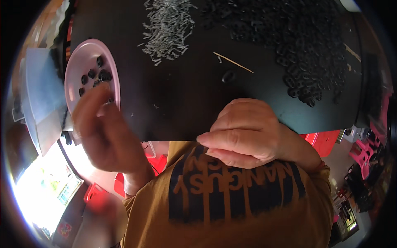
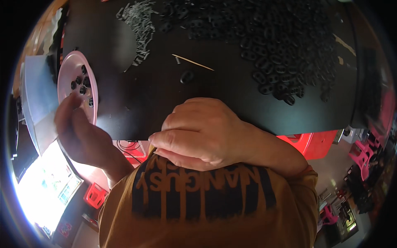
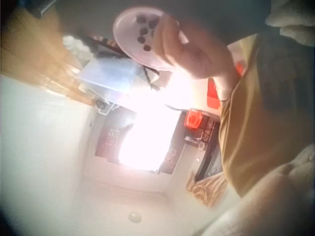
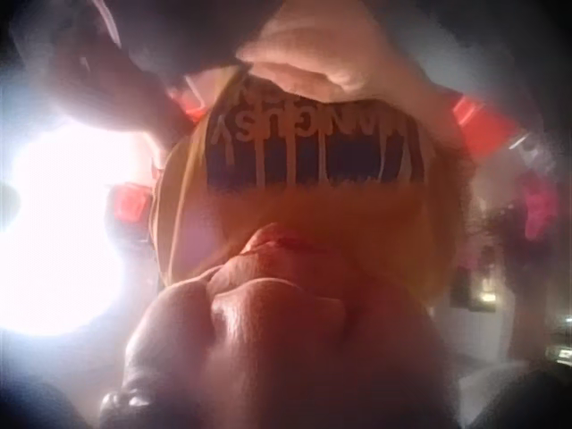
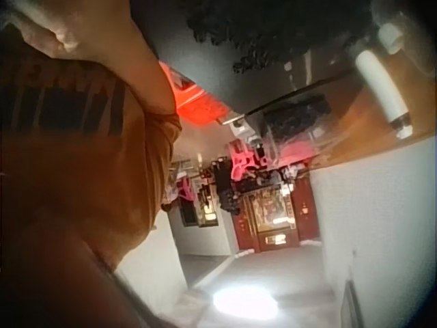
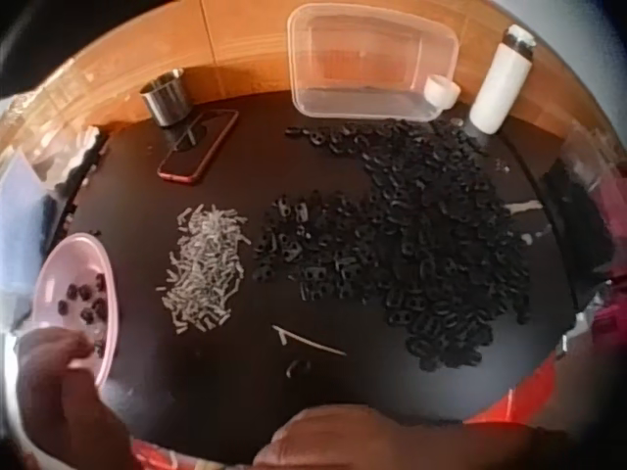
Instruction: The person assembles small mechanical components by hand. They pick up a metal spring and a black plastic housing, insert the spring into the housing, and place the finished unit into a pink bowl. This repetitive assembly process continues throughout the video.
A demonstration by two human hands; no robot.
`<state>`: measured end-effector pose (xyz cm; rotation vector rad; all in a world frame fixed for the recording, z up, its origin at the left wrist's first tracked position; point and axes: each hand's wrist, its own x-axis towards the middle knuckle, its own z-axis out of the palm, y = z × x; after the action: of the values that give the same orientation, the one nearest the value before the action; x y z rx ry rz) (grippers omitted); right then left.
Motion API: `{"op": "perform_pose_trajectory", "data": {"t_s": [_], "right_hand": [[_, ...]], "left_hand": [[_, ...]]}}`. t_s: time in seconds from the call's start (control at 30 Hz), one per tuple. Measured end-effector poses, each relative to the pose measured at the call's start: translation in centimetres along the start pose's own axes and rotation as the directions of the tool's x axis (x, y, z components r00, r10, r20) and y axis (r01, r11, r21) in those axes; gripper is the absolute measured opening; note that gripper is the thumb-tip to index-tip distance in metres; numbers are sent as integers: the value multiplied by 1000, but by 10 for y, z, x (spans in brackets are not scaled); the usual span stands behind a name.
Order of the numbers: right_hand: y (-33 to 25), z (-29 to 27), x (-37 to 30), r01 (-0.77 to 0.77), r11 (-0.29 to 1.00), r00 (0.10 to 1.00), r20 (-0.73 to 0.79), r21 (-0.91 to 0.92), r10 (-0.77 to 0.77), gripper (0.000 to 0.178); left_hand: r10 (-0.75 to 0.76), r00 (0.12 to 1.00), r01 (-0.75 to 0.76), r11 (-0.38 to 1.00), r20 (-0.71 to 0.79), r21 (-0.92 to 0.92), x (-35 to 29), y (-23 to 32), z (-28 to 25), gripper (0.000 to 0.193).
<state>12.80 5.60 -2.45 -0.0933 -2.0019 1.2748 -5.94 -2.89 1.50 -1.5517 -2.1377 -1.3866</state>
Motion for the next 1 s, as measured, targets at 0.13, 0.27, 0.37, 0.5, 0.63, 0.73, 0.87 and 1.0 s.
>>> {"op": "perform_pose_trajectory", "data": {"t_s": [0.13,0.27,0.37,0.5,0.63,0.73,0.87,1.0], "right_hand": [[-1,-3,-3,-2,1000,1000,3,-29,2,16],[-2,-3,-5,24,998,1000,-10,-54,-25,16],[-2,-4,-6,38,997,999,-8,-66,-38,14],[-5,-7,-8,42,997,999,5,-67,-42,13],[-6,-12,-8,17,998,999,52,-55,-15,14],[-7,-13,-10,0,999,996,85,-34,3,15],[-6,-11,-13,-13,999,994,107,-29,16,10],[-5,-11,-14,-29,998,990,139,-54,36,10]], "left_hand": [[294,879,-251,954,375,-162,17,22,46,21],[311,741,-350,935,595,-53,36,38,69,14],[325,712,-383,923,622,-44,42,39,88,14],[349,696,-434,901,628,-20,39,38,105,15],[330,663,-404,913,672,-50,38,38,106,17],[276,701,-352,936,658,-18,38,38,105,17],[307,682,-403,915,663,-8,39,38,111,17],[295,681,-387,922,670,-13,41,45,111,17]]}}
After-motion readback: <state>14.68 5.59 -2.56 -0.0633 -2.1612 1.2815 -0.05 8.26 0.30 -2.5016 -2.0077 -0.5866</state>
